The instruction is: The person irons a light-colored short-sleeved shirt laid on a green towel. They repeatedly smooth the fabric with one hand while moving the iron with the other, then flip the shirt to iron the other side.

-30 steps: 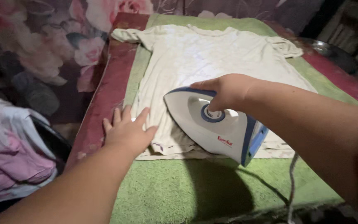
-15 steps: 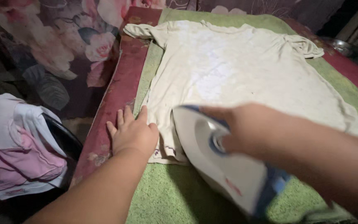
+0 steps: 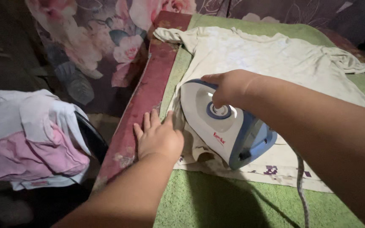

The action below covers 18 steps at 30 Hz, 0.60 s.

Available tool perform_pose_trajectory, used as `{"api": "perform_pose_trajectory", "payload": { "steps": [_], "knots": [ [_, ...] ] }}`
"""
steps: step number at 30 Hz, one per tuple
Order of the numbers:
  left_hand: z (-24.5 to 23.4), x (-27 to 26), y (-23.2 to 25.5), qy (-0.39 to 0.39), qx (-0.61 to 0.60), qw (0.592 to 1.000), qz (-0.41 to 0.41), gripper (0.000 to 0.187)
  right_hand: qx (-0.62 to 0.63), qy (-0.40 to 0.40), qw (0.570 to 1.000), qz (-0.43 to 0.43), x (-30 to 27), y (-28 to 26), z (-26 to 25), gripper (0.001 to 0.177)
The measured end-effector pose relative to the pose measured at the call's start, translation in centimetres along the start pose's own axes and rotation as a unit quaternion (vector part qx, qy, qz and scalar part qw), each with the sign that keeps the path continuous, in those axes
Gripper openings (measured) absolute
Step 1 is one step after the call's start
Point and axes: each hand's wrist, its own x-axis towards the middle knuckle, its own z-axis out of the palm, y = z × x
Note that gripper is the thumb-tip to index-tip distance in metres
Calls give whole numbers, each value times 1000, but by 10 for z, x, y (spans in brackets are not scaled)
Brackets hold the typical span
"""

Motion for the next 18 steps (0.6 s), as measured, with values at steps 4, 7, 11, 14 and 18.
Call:
{"api": "perform_pose_trajectory", "payload": {
  "steps": [4,7,11,14,18],
  "knots": [
    [6,-1,0,21,0,1000,13,65,36,-88,991,99,-64,-13,5,93],
    [8,-1,1,25,-23,999,0,58,13,-164,977,138,-118,-25,-4,86],
    [10,0,-5,48,-31,998,-2,57,-1,-138,984,116,-130,-35,-10,91],
    [16,1,-5,52,-23,998,21,58,11,-90,992,88,-98,-27,-1,89],
    [19,10,-12,50,-1,999,11,53,11,-21,998,53,-33,-24,3,95]
  ]
}}
